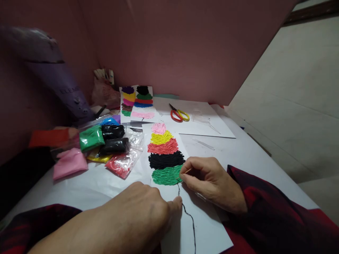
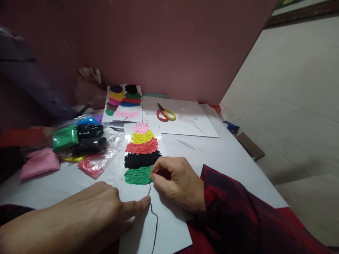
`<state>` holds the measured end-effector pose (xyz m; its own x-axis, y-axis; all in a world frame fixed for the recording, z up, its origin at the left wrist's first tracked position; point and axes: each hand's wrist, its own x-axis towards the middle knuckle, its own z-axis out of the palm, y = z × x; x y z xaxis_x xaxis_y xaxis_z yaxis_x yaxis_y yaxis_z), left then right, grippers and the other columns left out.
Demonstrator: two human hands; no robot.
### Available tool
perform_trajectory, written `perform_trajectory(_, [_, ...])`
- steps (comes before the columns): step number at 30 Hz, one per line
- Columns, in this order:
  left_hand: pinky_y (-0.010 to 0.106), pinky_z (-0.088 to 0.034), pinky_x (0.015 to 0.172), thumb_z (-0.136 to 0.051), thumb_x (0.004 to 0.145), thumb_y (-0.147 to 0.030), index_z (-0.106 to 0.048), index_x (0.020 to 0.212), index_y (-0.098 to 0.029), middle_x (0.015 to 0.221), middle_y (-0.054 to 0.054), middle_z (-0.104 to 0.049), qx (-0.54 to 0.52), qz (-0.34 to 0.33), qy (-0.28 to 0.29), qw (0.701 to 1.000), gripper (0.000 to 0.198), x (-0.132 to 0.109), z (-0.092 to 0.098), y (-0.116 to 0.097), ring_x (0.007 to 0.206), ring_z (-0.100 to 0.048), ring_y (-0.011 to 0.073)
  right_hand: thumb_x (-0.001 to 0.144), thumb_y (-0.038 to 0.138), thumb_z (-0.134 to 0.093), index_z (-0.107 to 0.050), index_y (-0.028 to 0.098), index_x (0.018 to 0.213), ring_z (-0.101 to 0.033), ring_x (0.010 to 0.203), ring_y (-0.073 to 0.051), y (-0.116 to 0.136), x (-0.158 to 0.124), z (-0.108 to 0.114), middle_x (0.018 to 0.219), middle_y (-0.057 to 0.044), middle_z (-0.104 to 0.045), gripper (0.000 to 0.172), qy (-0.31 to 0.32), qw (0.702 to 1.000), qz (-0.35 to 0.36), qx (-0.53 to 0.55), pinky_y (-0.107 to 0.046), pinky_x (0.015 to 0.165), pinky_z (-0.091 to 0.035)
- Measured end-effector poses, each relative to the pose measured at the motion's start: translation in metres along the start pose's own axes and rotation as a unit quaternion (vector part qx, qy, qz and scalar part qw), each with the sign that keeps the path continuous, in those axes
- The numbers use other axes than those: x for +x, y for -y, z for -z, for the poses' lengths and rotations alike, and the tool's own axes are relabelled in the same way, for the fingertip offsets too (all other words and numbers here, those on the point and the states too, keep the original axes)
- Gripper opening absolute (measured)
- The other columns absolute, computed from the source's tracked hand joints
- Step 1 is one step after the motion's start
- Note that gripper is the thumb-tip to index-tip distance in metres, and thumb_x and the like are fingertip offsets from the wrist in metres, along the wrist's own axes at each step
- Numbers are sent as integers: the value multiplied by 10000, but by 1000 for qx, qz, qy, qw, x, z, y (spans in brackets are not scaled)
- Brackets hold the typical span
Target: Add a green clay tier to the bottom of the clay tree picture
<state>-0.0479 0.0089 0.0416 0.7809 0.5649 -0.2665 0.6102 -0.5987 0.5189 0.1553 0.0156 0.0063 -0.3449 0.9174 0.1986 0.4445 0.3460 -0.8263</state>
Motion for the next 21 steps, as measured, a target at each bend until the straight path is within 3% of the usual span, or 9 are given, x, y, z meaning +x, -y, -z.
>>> perform_trajectory(7, [222,-346,472,-415,864,-161,-627,960,-229,658,-11,-626,20,0,29,999,242,1,4,-4,470,-507,127,755,67,-563,-617,138,689,-473,508,-73,0,-1,1,572,30,-566,111,5,1000,14,-2,-190,476,-375])
perform_trajectory(21, [233,-332,468,-423,872,-182,-636,921,-213,625,-5,-599,7,-11,13,1000,221,-2,2,-2,474,-492,128,759,85,-550,-624,150,702,-488,508,-89,2,-1,2,581,21,-579,113,25,1000,2,-7,-210,472,-397])
